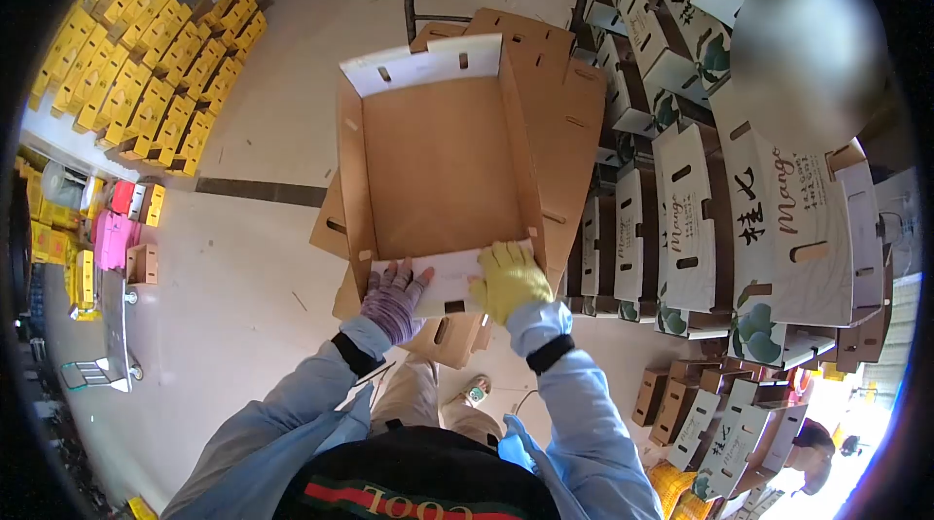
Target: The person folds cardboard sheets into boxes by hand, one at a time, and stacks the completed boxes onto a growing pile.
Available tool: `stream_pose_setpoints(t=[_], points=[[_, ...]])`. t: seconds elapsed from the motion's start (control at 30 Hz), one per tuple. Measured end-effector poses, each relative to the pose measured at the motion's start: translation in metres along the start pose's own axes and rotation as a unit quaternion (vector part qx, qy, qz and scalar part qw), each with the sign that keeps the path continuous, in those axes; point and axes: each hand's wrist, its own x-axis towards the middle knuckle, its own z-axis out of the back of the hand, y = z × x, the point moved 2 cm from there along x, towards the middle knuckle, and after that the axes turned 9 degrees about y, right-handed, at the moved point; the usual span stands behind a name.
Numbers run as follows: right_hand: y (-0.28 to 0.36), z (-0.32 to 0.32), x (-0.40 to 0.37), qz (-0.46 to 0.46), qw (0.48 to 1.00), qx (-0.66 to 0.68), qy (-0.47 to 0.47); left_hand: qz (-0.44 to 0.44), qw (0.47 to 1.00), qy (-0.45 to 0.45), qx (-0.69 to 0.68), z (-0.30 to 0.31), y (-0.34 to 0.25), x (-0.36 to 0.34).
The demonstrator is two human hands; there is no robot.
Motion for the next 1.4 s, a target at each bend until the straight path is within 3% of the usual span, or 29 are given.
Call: stream_pose_setpoints(t=[0.07,0.1,0.13,0.2,0.27,0.33,0.4,0.47,0.53,0.6,0.63,0.7,0.8,0.87,0.93,1.0,1.07,1.1,1.17,1.27,1.3,1.33,1.4], points=[[0.006,-0.007,-0.015,-0.136,0.959,0.103,0.224,-0.029,0.986,0.146,-0.073,-0.014,-0.009,-0.007],[0.004,-0.02,-0.031,-0.066,0.985,0.077,0.138,-0.006,0.989,0.135,-0.058,-0.018,-0.018,-0.014],[0.003,-0.034,-0.039,-0.065,0.986,0.075,0.137,-0.006,0.989,0.133,-0.059,-0.032,-0.021,-0.016],[0.002,-0.051,-0.052,-0.049,0.997,0.031,0.05,-0.014,0.996,0.073,-0.043,-0.061,-0.023,-0.015],[-0.002,-0.048,-0.041,-0.046,0.997,0.031,0.053,-0.029,0.999,0.032,0.019,-0.047,-0.021,-0.021],[-0.01,-0.047,-0.022,-0.112,0.941,0.078,0.309,-0.095,0.99,0.072,-0.072,-0.024,-0.011,-0.015],[-0.004,-0.032,-0.005,0.056,0.944,-0.14,0.295,-0.078,0.989,0.111,-0.055,-0.012,0.0,-0.006],[0.025,0.019,-0.008,-0.069,0.993,-0.071,0.062,-0.042,0.995,0.063,-0.068,-0.001,0.009,0.001],[0.044,0.031,-0.017,-0.123,0.992,0.015,0.017,0.0,0.999,-0.036,-0.016,0.004,0.019,0.004],[0.046,0.023,-0.029,-0.103,0.984,0.143,0.016,-0.038,0.999,-0.031,-0.015,-0.005,0.028,0.005],[0.047,0.023,-0.038,-0.109,0.984,0.138,0.004,-0.023,0.999,-0.026,-0.01,-0.012,0.03,0.005],[0.048,0.02,-0.05,-0.128,0.976,0.097,0.146,-0.018,0.999,-0.043,0.016,-0.017,0.027,-0.008],[0.049,0.027,-0.069,-0.101,0.986,0.086,0.106,-0.029,0.996,-0.079,0.019,-0.011,0.016,-0.037],[0.061,0.038,-0.082,-0.111,0.982,0.138,0.066,-0.048,0.994,-0.099,0.016,0.002,0.007,-0.056],[0.075,0.052,-0.086,-0.054,0.968,0.243,0.016,-0.053,0.988,-0.144,-0.029,0.026,-0.004,-0.077],[0.099,0.089,-0.095,-0.036,0.976,0.216,0.006,-0.07,0.982,-0.167,-0.043,0.05,-0.014,-0.094],[0.115,0.134,-0.11,-0.007,0.986,0.155,-0.054,-0.116,0.948,-0.286,-0.082,0.092,-0.031,-0.123],[0.12,0.157,-0.121,0.011,0.986,0.133,-0.101,-0.117,0.946,-0.291,-0.083,0.11,-0.042,-0.137],[0.134,0.2,-0.147,0.009,0.979,0.068,-0.192,-0.128,0.908,-0.397,-0.023,0.149,-0.074,-0.172],[0.141,0.265,-0.19,0.024,0.928,-0.068,-0.365,-0.214,0.824,-0.525,0.015,0.201,-0.127,-0.214],[0.137,0.289,-0.205,0.036,0.932,-0.074,-0.354,-0.293,0.779,-0.554,-0.017,0.212,-0.139,-0.224],[0.135,0.312,-0.224,0.014,0.909,-0.112,-0.401,-0.365,0.721,-0.589,0.011,0.229,-0.153,-0.242],[0.119,0.348,-0.261,0.009,0.874,-0.159,-0.46,-0.372,0.689,-0.622,0.004,0.239,-0.166,-0.273]])
